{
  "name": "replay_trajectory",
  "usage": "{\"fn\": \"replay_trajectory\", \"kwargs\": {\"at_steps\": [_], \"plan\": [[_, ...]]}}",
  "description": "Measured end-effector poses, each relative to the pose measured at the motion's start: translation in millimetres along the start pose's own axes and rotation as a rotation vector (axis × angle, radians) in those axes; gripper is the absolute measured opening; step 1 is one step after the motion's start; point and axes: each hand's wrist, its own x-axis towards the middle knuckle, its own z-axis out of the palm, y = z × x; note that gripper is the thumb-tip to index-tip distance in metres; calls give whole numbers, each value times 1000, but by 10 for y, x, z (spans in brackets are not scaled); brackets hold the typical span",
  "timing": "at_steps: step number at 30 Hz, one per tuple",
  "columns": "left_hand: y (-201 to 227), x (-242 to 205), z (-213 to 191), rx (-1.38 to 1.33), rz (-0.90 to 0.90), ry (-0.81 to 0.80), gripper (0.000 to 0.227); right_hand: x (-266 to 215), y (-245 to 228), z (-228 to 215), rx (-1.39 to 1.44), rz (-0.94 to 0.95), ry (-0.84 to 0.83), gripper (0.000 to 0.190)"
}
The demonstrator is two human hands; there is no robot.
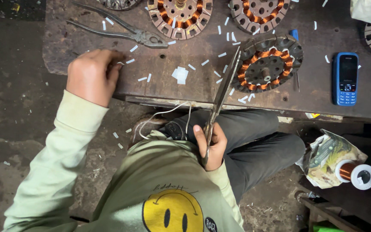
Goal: The person inserts small white insulating pieces into the slots of a circular stator core wound with copper wire. They use a blue-handled screwdriver to press the pieces into place and scissors to trim excess material from the insulation.
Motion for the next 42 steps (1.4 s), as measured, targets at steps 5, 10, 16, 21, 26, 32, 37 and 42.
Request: {"fn": "replay_trajectory", "kwargs": {"at_steps": [5,10,16,21,26,32,37,42], "plan": [[8,60,-4,39,38,-21,12,8,1,7,16,-17,10,28],[2,43,-10,37,-13,-47,14,-16,-21,-1,-22,-23,26,27],[-99,51,38,48,-9,-73,14,19,16,14,-15,-6,6,28],[-31,15,97,-83,-90,-6,15,-41,149,-61,-5,-59,-45,16],[-81,33,197,-96,-121,87,13,67,291,19,-39,-72,11,23],[-249,76,335,-17,-110,49,14,245,729,-40,-89,-6,22,29],[-222,121,363,52,-125,15,12,253,825,-69,-88,-11,23,26],[-254,99,403,21,-115,41,11,226,737,-77,-15,4,-4,19]]}}
